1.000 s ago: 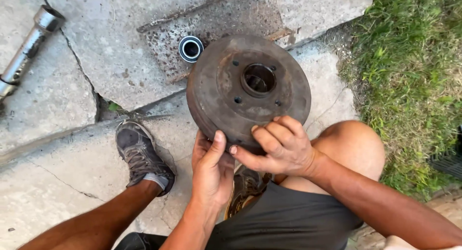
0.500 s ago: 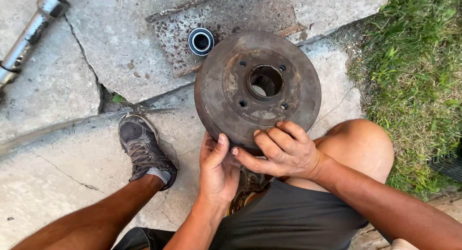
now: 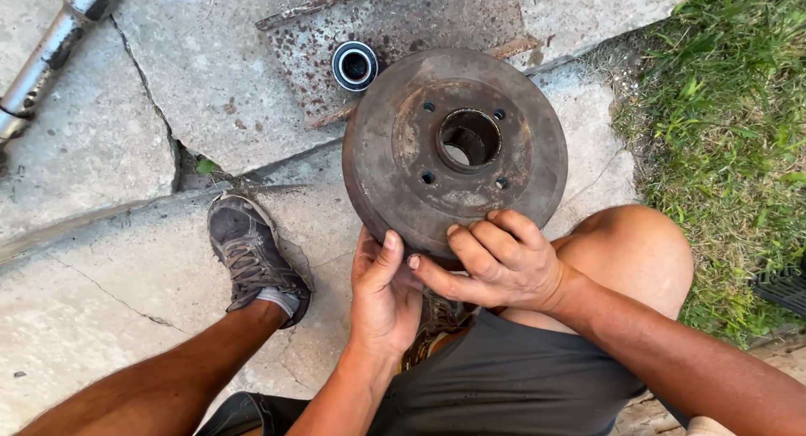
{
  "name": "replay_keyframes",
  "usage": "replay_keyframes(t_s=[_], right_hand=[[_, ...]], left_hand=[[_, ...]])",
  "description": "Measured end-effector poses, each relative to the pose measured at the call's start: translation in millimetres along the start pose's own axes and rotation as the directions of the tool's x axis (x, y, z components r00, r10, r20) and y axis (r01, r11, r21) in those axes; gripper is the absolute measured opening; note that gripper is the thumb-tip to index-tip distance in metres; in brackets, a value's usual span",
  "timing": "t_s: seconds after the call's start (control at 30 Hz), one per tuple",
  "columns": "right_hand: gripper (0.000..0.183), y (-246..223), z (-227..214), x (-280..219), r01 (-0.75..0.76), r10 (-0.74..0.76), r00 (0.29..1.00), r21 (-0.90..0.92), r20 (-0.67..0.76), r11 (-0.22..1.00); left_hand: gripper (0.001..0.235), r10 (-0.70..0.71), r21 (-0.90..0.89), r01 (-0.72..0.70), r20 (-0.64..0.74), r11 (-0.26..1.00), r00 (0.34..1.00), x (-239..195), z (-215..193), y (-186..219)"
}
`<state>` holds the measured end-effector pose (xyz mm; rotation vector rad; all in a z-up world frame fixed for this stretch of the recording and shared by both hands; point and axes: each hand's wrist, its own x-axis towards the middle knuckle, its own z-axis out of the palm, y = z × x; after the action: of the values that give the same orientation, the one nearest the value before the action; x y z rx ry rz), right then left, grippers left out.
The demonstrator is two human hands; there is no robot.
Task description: The person sits on the ground and points to a bearing and a brake drum. They pick up the drum, turn it over, and then pick up the bearing to show its inner and outer rings. The person then retrieves a new bearing in a plastic bag from a nearby table and compares it with the old one.
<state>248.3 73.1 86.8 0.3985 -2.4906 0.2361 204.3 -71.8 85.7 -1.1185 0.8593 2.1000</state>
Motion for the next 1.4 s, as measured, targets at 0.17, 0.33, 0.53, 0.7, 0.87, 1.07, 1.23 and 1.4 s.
replay_keyframes(t_s=[0.17, 0.33, 0.53, 0.7, 0.87, 1.07, 1.23, 1.4], right_hand=[[0.012, -0.4, -0.8, 5.7, 0.001, -0.001, 1.0, 0.006, 0.003, 1.0], [0.014, -0.6, -0.5, 8.6, 0.003, -0.003, 1.0, 0.004, 0.003, 1.0], [0.014, -1.2, 0.7, 9.5, 0.001, -0.001, 1.0, 0.003, -0.01, 1.0], [0.013, -2.0, 1.7, 10.4, -0.006, 0.006, 1.0, 0.001, -0.016, 1.0], [0.014, -2.5, 1.7, 10.3, -0.004, 0.004, 1.0, 0.003, -0.012, 1.0], [0.014, -1.5, 1.6, 12.1, -0.002, 0.002, 1.0, -0.004, -0.012, 1.0], [0.015, -1.6, 1.7, 11.6, 0.001, -0.002, 1.0, -0.005, -0.008, 1.0], [0.015, -2.0, 2.5, 12.4, -0.007, 0.007, 1.0, 0.001, -0.022, 1.0]], left_hand=[[0.044, -0.002, 0.0, 0.002, -0.001, 1.0, 1.0, -0.4, -2.2, -0.2], [0.045, 0.002, -0.012, -0.003, -0.018, 1.0, 1.0, -1.3, 0.8, 1.4], [0.047, 0.004, -0.009, -0.004, -0.015, 1.0, 1.0, 1.6, -2.7, 0.0], [0.045, -0.001, -0.004, 0.0, -0.011, 1.0, 1.0, 1.2, 0.0, 1.7], [0.045, -0.006, -0.006, 0.006, -0.01, 1.0, 1.0, 1.3, -2.4, 1.1], [0.047, -0.012, 0.005, 0.012, -0.012, 1.0, 1.0, 1.6, 1.5, 4.1], [0.047, -0.009, 0.006, 0.009, -0.015, 1.0, 1.0, 0.9, 0.4, 3.6], [0.046, -0.012, 0.005, 0.012, -0.019, 1.0, 1.0, 1.1, -0.2, 3.0]])
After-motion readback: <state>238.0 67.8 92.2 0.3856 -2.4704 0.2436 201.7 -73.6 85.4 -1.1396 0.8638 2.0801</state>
